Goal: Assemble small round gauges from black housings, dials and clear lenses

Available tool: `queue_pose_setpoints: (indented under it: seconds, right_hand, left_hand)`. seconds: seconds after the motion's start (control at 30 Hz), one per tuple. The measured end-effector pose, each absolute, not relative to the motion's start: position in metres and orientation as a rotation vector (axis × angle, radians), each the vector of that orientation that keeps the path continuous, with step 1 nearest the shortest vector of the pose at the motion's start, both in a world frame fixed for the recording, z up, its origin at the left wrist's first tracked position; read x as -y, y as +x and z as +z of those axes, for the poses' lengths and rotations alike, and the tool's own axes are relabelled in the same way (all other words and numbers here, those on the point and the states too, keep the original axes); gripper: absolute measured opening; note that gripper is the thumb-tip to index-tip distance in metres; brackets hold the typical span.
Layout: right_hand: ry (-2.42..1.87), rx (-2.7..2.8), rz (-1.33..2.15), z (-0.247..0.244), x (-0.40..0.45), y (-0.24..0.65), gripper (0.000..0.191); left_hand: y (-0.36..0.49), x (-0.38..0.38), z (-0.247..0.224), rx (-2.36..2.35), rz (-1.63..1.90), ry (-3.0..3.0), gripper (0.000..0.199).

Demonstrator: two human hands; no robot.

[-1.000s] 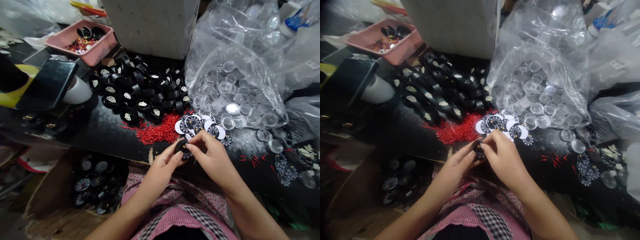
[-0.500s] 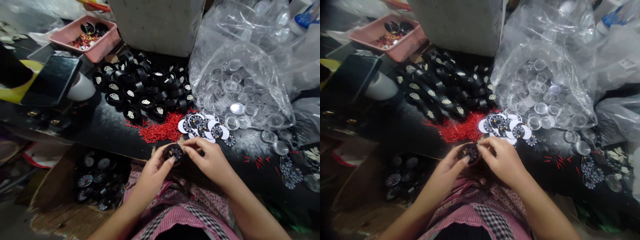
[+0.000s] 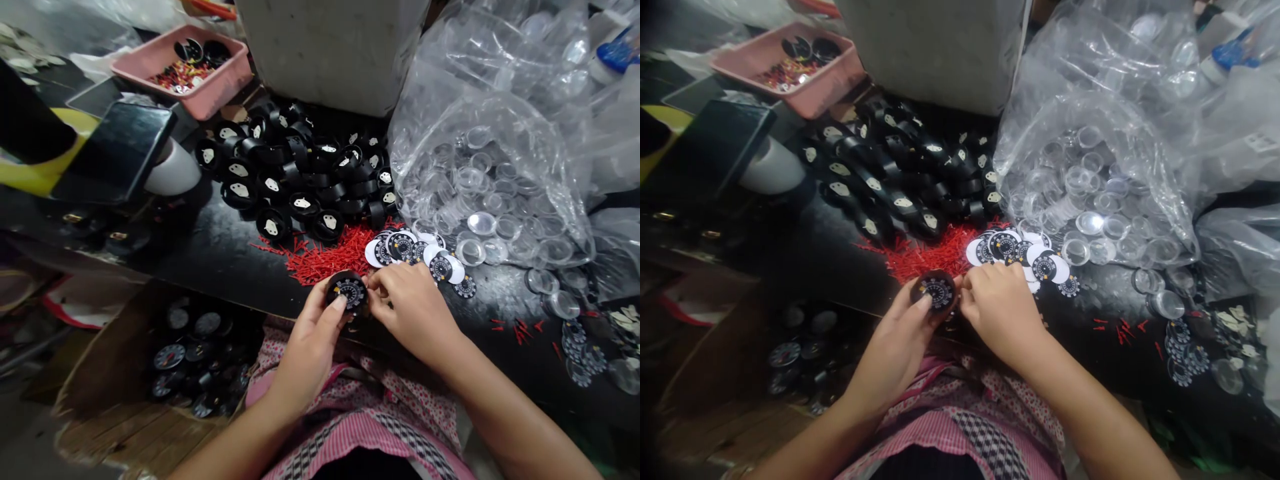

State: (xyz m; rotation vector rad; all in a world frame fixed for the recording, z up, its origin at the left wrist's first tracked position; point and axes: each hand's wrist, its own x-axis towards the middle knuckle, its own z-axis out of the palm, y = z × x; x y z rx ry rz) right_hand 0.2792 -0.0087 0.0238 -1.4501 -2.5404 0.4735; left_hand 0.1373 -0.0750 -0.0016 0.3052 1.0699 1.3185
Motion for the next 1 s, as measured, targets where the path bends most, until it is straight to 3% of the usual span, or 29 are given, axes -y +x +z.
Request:
queue_pose_setpoints:
  seconds: [0.27, 0.4, 0.57, 1.0]
  right_hand:
    - [-1.450, 1.979, 1.022, 0.030, 0.020, 0.290, 0.011]
    - [-1.346, 1.928, 1.053, 0.037, 0.027, 0.289, 0.012]
    - [-1.354, 2.039, 0.928, 0.039, 0.030, 0.287, 0.013]
    - [-1.401, 2.027, 0.942, 0.041, 0.032, 0.293, 0.013]
  left_hand:
    - [0.137, 0.077, 0.010, -0.953, 1.386, 0.281, 0.023]
    - [0.139, 0.070, 0.009, -1.019, 1.415, 0.278, 0.035]
    - [0.149, 0.063, -0.002, -1.099, 1.232, 0.444, 0.027]
    - [0.150, 0.066, 0.009, -1.163, 1.211, 0.646, 0.025]
